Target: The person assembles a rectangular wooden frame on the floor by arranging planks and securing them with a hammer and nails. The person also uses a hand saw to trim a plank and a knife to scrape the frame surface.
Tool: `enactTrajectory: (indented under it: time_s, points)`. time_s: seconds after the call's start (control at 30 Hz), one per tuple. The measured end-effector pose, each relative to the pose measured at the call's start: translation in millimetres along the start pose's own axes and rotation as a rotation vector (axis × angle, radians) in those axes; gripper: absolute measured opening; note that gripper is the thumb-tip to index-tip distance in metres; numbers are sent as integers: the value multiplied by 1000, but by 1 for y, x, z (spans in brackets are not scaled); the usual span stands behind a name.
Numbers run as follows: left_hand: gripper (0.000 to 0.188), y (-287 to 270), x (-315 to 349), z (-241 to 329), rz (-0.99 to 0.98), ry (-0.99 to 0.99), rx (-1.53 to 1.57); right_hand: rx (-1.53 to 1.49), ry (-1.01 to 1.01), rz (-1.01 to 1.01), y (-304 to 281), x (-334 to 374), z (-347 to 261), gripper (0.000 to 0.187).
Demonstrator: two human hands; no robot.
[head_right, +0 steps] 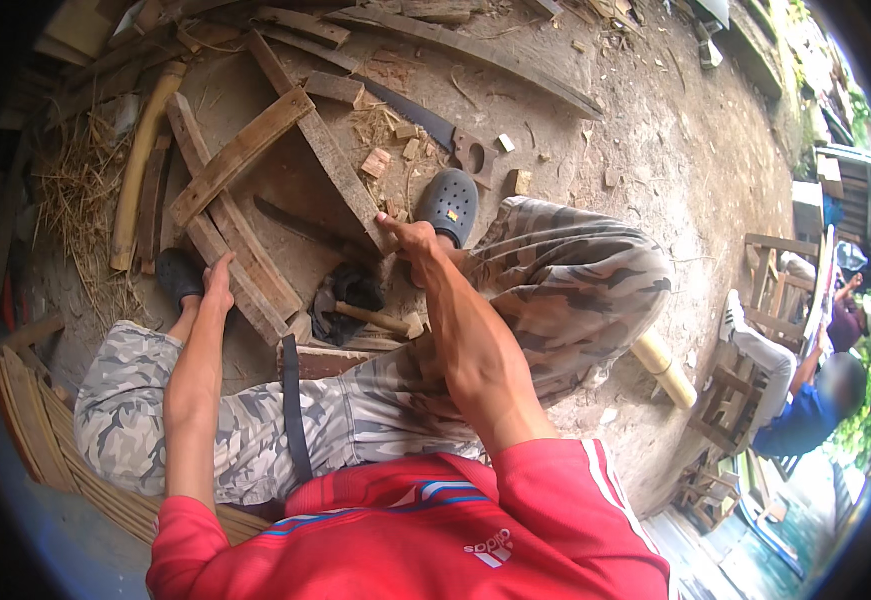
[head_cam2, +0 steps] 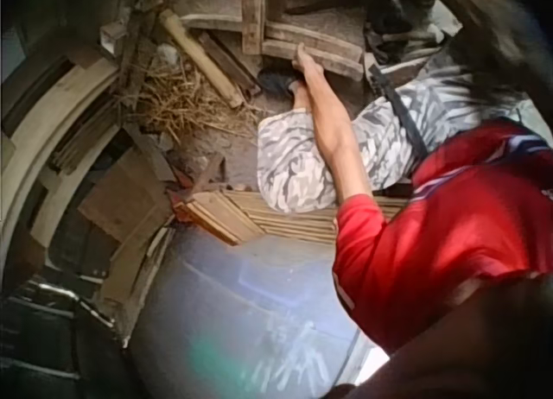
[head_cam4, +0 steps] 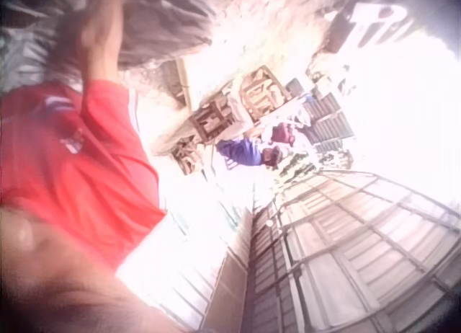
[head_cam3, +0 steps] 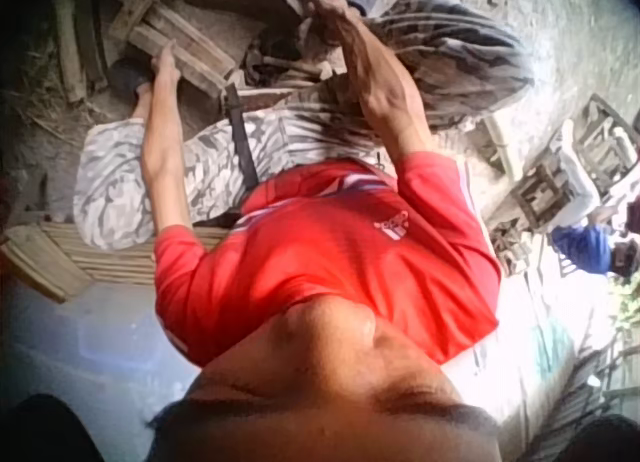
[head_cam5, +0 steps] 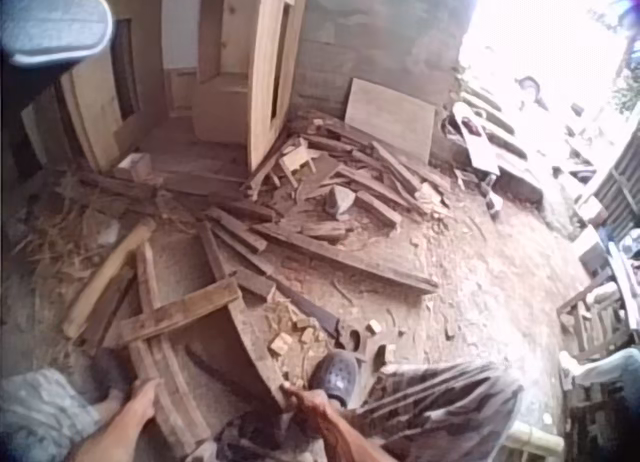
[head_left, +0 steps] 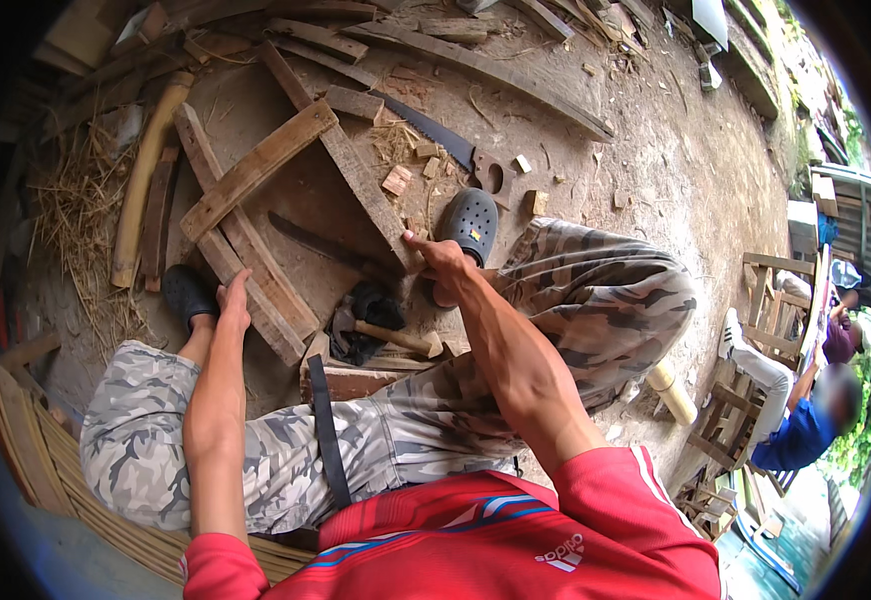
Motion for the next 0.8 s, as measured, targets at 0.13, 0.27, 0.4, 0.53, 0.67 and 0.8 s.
enactTrajectory:
  time_s: [0.13,0.27,0.4,0.53,0.67,0.8]
  points:
    - [101,-8,3,2,-18,53,53,152,35,15,7,30,-23,77]
    - [103,-1,2,5,-2,20,27,221,-106,108,4,21,-11,69]
    - [110,-3,-2,3,-16,-14,-4,253,-160,141,10,29,-18,68]
    - [112,-4,-9,-1,-97,-2,94,280,-303,103,15,37,-22,60]
    - [110,-16,-48,-15,-48,-5,26,301,-371,97,18,43,-26,57]
    - [108,-17,-55,-17,-57,-17,40,295,-381,98,18,50,-28,55]
Point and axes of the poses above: each hand's wrist, its own x-axis away from the middle knuckle, its own y-axis out of the palm, z = x × y, the point moved 3 cm from there along -x, towards the middle knuckle, and after that the axes turned 13 degrees about -y, right-handed, at the moved point
